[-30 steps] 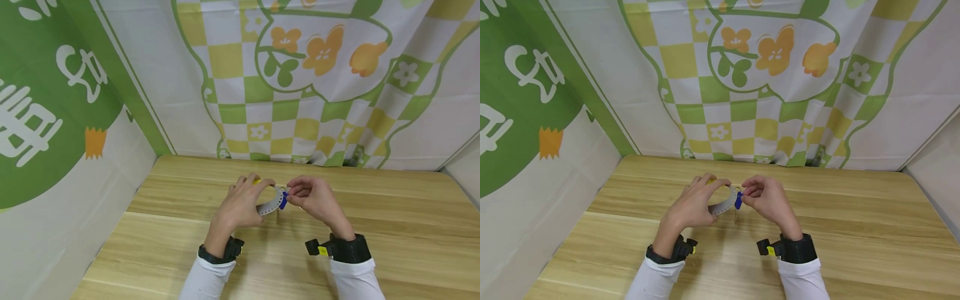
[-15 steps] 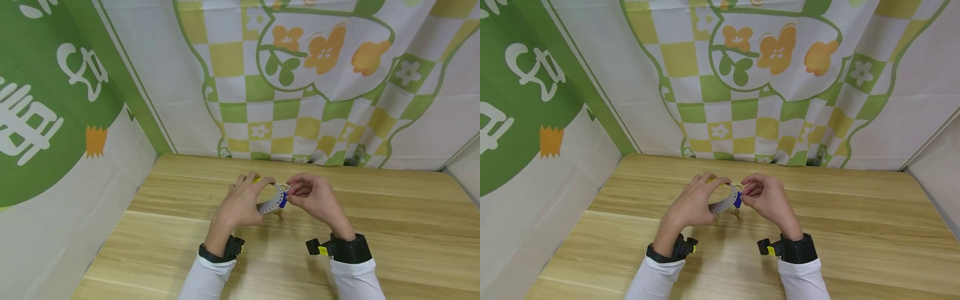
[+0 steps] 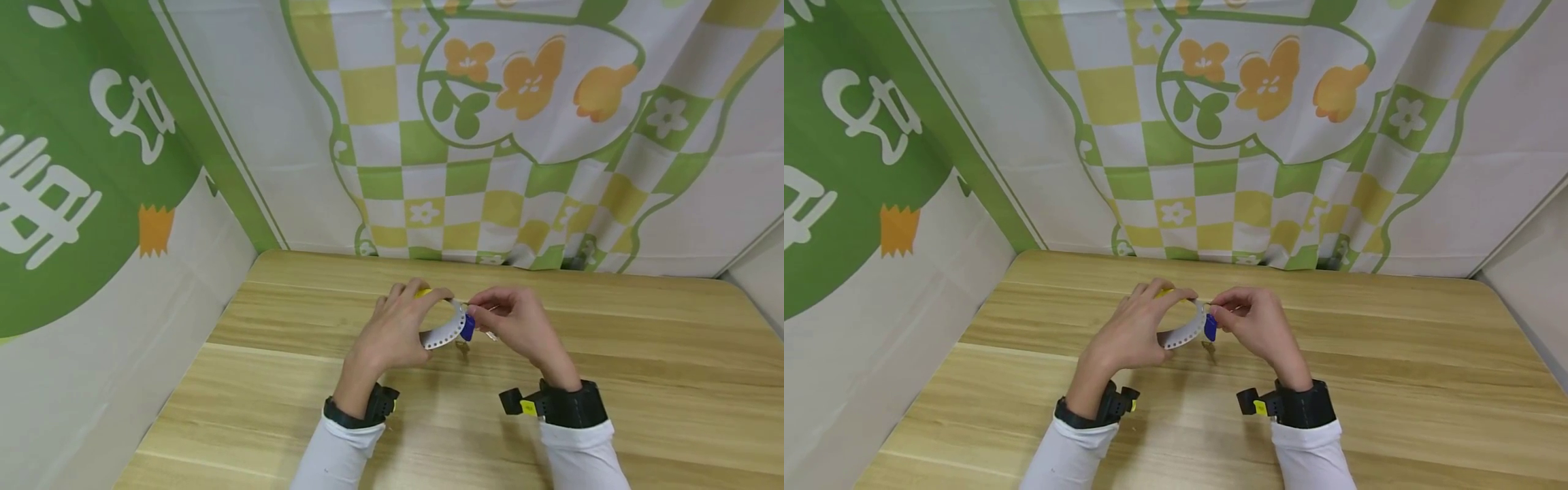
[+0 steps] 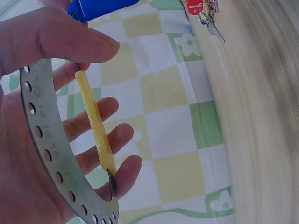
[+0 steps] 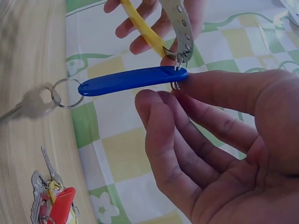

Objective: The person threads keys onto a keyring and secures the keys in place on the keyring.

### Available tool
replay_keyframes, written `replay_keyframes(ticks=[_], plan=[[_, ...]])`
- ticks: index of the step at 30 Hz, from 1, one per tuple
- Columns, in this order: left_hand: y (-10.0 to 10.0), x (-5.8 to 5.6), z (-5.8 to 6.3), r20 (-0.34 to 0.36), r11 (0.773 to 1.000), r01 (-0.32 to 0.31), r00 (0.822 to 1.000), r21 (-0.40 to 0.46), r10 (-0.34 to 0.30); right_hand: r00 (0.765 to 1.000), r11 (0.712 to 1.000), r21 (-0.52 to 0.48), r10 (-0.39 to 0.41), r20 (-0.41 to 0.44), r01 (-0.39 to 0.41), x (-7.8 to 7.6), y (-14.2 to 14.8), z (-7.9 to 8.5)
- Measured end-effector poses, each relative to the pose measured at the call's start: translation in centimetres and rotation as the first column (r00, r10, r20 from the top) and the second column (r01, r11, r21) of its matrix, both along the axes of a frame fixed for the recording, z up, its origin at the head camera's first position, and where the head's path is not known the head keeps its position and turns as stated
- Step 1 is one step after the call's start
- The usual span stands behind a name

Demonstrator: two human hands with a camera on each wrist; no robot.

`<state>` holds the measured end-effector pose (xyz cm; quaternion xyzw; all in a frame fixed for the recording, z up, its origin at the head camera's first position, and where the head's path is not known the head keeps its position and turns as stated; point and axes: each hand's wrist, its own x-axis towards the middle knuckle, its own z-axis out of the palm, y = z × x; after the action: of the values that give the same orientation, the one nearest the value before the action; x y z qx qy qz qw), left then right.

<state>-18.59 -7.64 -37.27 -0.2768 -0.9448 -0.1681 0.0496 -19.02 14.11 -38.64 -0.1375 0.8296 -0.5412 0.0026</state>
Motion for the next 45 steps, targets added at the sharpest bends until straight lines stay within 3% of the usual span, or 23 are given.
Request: replay_keyframes(ticks=[7,19,25,38,45], plan=[[0.1,0.0,0.0,-0.001,1.000,0.018,1.000,-0.011,-0.018,0.995,0.996,0.084,-0.008,-0.095,0.016,0.0,-0.2,-0.2],[0.2,0.1,0.0,0.031,0.999,0.013,0.999,-0.038,-0.012,0.965,0.969,0.245,0.044,-0.260,0.022,0.0,-0.5,-0.2],[0.1,0.1,0.0,0.039,0.999,0.005,0.999,-0.048,-0.003,0.974,0.972,0.234,0.024,-0.225,0.030,0.1,-0.8,-0.1],[0.1,0.2,0.0,0.032,0.999,0.008,0.999,-0.053,-0.006,0.999,0.996,0.069,-0.051,-0.017,0.052,0.1,-1.1,-0.1],[0.2,0.2,0.0,0.040,0.999,0.005,0.999,-0.052,-0.003,0.992,0.984,0.165,-0.048,-0.117,0.067,0.1,-1.1,-0.2]])
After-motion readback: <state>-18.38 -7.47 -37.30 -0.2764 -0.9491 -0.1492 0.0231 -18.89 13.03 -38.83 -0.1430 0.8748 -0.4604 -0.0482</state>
